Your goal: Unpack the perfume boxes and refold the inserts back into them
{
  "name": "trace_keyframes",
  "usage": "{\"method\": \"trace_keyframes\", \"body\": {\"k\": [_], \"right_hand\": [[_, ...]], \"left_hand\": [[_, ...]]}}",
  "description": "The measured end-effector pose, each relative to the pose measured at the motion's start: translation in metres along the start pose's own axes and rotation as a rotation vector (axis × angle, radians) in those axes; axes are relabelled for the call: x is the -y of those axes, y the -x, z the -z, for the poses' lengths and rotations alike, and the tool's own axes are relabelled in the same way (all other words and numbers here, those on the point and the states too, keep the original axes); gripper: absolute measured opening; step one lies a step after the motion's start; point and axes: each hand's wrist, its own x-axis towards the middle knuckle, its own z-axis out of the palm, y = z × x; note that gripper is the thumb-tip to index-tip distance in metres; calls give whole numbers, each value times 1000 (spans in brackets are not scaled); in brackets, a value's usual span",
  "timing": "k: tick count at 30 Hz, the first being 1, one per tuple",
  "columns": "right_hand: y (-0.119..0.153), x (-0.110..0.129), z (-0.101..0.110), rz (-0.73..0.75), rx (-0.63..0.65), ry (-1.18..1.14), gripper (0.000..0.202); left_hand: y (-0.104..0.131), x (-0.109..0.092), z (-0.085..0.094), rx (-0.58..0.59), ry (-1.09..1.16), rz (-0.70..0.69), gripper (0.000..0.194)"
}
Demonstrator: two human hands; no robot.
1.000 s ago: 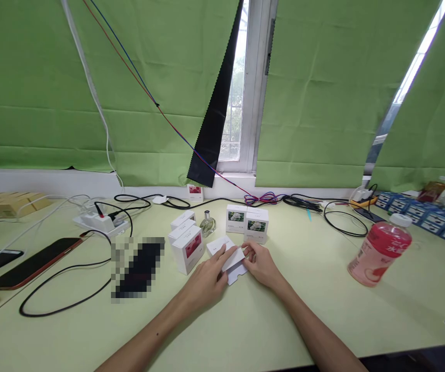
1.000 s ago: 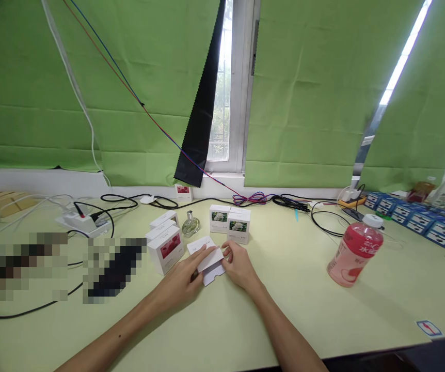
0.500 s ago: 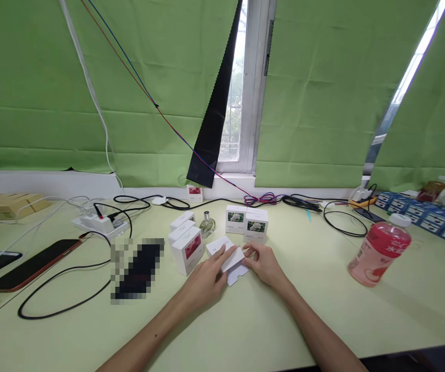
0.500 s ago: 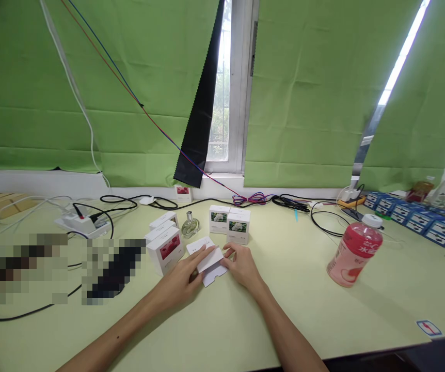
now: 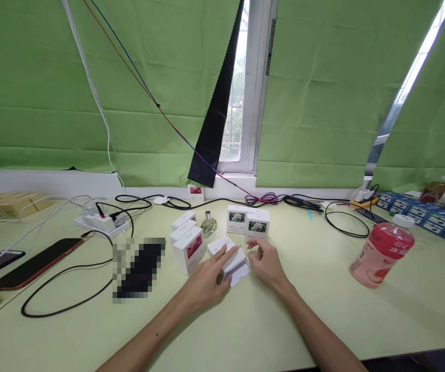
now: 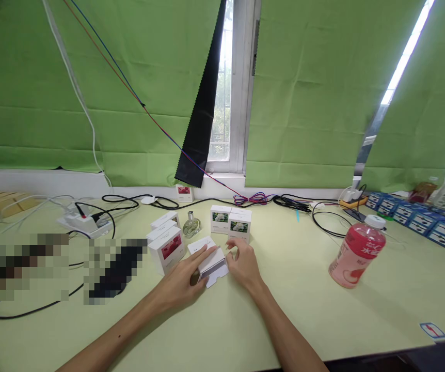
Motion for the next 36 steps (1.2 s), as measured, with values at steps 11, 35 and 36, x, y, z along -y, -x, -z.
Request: {"method": "trace_keyframes", "body": {"k": [11, 35, 36], "right_hand": [[-31, 32, -17, 71, -34, 117, 26], [-126, 58, -68, 323, 595, 518, 76], [-127, 57, -68, 322, 593, 522, 74]], "left_hand": [[0, -6, 1, -23, -114, -96, 70], [4, -6, -4, -24, -327, -417, 78], [4, -7, -4, -24, -327, -416, 77]]}}
